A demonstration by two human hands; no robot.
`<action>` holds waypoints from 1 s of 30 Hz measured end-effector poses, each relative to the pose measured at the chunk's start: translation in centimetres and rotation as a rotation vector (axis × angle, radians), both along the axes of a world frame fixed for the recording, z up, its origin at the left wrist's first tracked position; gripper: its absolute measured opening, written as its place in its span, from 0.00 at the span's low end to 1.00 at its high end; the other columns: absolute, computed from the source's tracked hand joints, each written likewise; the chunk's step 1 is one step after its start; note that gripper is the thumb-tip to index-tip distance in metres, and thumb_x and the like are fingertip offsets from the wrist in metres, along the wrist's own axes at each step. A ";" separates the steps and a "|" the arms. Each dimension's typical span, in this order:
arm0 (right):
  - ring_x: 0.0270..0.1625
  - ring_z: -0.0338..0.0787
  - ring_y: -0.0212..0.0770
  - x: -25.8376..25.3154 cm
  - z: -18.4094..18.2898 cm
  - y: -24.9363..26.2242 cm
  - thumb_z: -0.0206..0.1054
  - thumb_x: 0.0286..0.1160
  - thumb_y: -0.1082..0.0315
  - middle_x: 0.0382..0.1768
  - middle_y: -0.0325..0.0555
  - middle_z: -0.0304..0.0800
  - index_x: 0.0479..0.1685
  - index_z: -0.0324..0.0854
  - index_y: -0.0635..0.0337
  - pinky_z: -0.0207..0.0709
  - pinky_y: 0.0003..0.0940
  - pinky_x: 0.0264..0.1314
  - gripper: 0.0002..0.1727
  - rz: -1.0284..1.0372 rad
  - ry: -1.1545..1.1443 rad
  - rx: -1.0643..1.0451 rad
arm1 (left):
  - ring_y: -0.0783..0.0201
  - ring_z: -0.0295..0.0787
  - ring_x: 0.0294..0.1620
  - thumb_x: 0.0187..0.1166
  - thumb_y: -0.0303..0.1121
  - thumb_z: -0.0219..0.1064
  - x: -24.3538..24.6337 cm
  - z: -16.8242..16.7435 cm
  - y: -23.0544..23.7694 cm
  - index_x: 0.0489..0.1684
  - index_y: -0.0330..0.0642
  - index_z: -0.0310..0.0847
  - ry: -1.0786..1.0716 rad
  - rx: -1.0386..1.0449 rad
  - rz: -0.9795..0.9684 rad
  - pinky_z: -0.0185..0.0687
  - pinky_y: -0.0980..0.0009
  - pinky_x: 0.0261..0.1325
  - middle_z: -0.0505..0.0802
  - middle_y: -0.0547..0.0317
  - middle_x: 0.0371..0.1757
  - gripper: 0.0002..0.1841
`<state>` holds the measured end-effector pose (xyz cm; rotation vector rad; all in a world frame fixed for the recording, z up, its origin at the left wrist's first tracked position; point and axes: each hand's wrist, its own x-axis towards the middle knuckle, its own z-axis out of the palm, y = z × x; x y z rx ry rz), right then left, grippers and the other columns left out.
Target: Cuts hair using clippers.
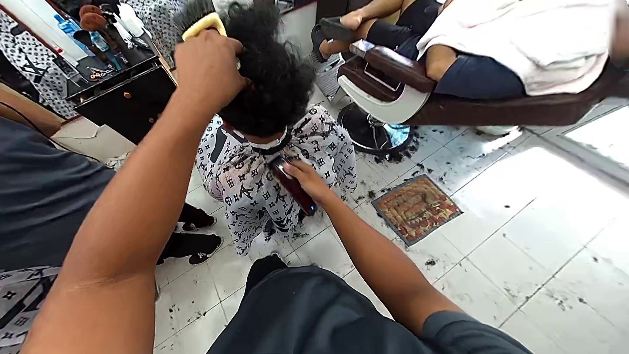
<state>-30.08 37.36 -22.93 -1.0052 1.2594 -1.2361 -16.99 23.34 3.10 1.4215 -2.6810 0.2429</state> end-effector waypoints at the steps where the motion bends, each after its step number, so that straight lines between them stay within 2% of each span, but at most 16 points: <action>1: 0.37 0.91 0.41 -0.5 -0.9 1.0 0.49 0.93 0.50 0.44 0.50 0.89 0.70 0.76 0.61 0.89 0.40 0.42 0.26 -0.022 -0.113 0.018 | 0.23 0.81 0.67 0.73 0.45 0.75 0.3 -0.1 0.1 0.71 0.50 0.84 0.026 -0.009 -0.023 0.70 0.21 0.57 0.86 0.27 0.65 0.26; 2: 0.38 0.91 0.41 -0.9 -1.7 1.9 0.41 0.95 0.53 0.45 0.49 0.89 0.74 0.71 0.62 0.89 0.38 0.44 0.26 -0.053 -0.245 0.040 | 0.23 0.82 0.64 0.73 0.44 0.75 0.7 -0.4 0.2 0.71 0.50 0.84 0.053 -0.023 -0.054 0.71 0.21 0.55 0.87 0.27 0.63 0.26; 3: 0.37 0.90 0.41 -1.2 -2.1 2.6 0.33 0.96 0.51 0.42 0.48 0.88 0.72 0.69 0.62 0.89 0.37 0.42 0.29 -0.093 -0.349 0.073 | 0.23 0.84 0.61 0.73 0.43 0.75 1.1 -0.6 0.1 0.71 0.50 0.84 0.082 -0.050 -0.091 0.73 0.22 0.53 0.88 0.28 0.61 0.25; 5: 0.29 0.88 0.38 -2.1 -2.4 3.5 0.25 0.95 0.45 0.32 0.44 0.87 0.68 0.70 0.63 0.86 0.33 0.32 0.35 -0.141 -0.396 0.146 | 0.27 0.88 0.55 0.74 0.42 0.75 1.8 -1.2 0.1 0.72 0.51 0.84 0.152 -0.139 -0.170 0.77 0.27 0.47 0.90 0.32 0.60 0.25; 6: 0.27 0.87 0.37 -2.8 -2.6 3.8 0.31 0.94 0.44 0.30 0.42 0.86 0.68 0.69 0.64 0.85 0.32 0.31 0.34 -0.135 -0.394 0.145 | 0.29 0.90 0.51 0.75 0.41 0.74 2.1 -1.7 0.2 0.73 0.51 0.83 0.201 -0.201 -0.213 0.79 0.30 0.43 0.90 0.34 0.59 0.25; 7: 0.27 0.88 0.36 -3.5 -2.7 4.0 0.48 0.89 0.48 0.30 0.41 0.86 0.68 0.68 0.65 0.87 0.32 0.31 0.28 -0.128 -0.391 0.126 | 0.32 0.91 0.47 0.75 0.42 0.73 2.4 -2.4 0.4 0.74 0.51 0.83 0.262 -0.270 -0.265 0.80 0.34 0.39 0.91 0.36 0.61 0.26; 8: 0.26 0.88 0.36 -4.1 -2.4 3.9 0.65 0.76 0.55 0.30 0.41 0.86 0.67 0.66 0.65 0.87 0.32 0.31 0.28 -0.141 -0.369 0.122 | 0.35 0.92 0.44 0.76 0.43 0.72 2.6 -3.0 0.9 0.74 0.50 0.83 0.330 -0.346 -0.322 0.81 0.38 0.36 0.92 0.38 0.61 0.26; 9: 0.25 0.88 0.36 -4.6 -1.8 3.5 0.74 0.64 0.64 0.29 0.41 0.86 0.65 0.66 0.65 0.88 0.32 0.31 0.31 -0.163 -0.334 0.124 | 0.38 0.93 0.42 0.78 0.44 0.71 2.5 -3.7 1.5 0.74 0.50 0.84 0.399 -0.412 -0.371 0.81 0.42 0.34 0.92 0.40 0.62 0.25; 11: 0.25 0.88 0.36 -5.9 -0.8 2.2 0.77 0.54 0.74 0.29 0.41 0.86 0.64 0.65 0.67 0.88 0.32 0.31 0.34 -0.175 -0.261 0.112 | 0.43 0.94 0.45 0.81 0.45 0.68 1.7 -4.7 3.0 0.72 0.52 0.85 0.459 -0.472 -0.424 0.82 0.47 0.35 0.90 0.44 0.69 0.22; 13: 0.24 0.88 0.35 -7.5 -0.4 0.9 0.76 0.53 0.75 0.29 0.40 0.88 0.63 0.67 0.68 0.88 0.31 0.31 0.33 -0.139 -0.195 0.080 | 0.45 0.94 0.46 0.82 0.46 0.67 0.3 -6.0 4.3 0.73 0.52 0.85 0.404 -0.450 -0.419 0.83 0.48 0.36 0.87 0.46 0.75 0.23; 16: 0.23 0.89 0.34 -10.5 -0.5 -1.2 0.75 0.54 0.74 0.27 0.39 0.89 0.59 0.69 0.67 0.88 0.30 0.30 0.29 -0.013 -0.151 0.016 | 0.48 0.93 0.38 0.79 0.46 0.70 -2.3 -8.0 4.9 0.74 0.50 0.84 0.272 -0.427 -0.283 0.81 0.52 0.32 0.84 0.46 0.78 0.25; 18: 0.23 0.89 0.34 -12.5 -0.9 -2.5 0.73 0.59 0.74 0.25 0.38 0.88 0.57 0.70 0.66 0.88 0.30 0.30 0.25 0.104 -0.152 -0.002 | 0.46 0.93 0.37 0.77 0.42 0.72 -3.8 -8.8 5.1 0.74 0.51 0.85 0.232 -0.454 -0.133 0.80 0.51 0.30 0.85 0.47 0.77 0.25; 24: 0.23 0.88 0.32 -17.6 0.1 -5.9 0.70 0.74 0.68 0.23 0.37 0.86 0.55 0.74 0.67 0.88 0.28 0.34 0.17 0.499 -0.033 0.079 | 0.34 0.93 0.50 0.72 0.38 0.76 -6.3 -9.1 6.6 0.77 0.54 0.82 0.189 -0.427 0.229 0.81 0.37 0.36 0.82 0.44 0.80 0.29; 27: 0.29 0.89 0.37 -17.6 0.9 -7.1 0.74 0.75 0.66 0.32 0.47 0.88 0.65 0.74 0.68 0.88 0.33 0.38 0.24 0.572 0.011 0.155 | 0.32 0.92 0.54 0.68 0.34 0.77 -7.3 -8.8 7.0 0.76 0.56 0.82 0.213 -0.399 0.351 0.81 0.33 0.41 0.81 0.44 0.81 0.30; 28: 0.32 0.90 0.39 -17.3 1.1 -7.4 0.71 0.80 0.62 0.38 0.51 0.88 0.69 0.73 0.67 0.88 0.36 0.40 0.24 0.590 0.000 0.173 | 0.31 0.91 0.55 0.68 0.33 0.77 -7.5 -8.5 7.1 0.77 0.56 0.82 0.220 -0.379 0.384 0.81 0.32 0.42 0.80 0.44 0.82 0.31; 30: 0.38 0.89 0.42 -16.2 1.1 -7.8 0.54 0.92 0.53 0.46 0.53 0.87 0.72 0.73 0.64 0.88 0.42 0.44 0.24 0.606 -0.061 0.158 | 0.30 0.90 0.58 0.69 0.34 0.77 -7.5 -8.0 7.0 0.79 0.56 0.81 0.228 -0.326 0.441 0.80 0.29 0.45 0.78 0.44 0.83 0.31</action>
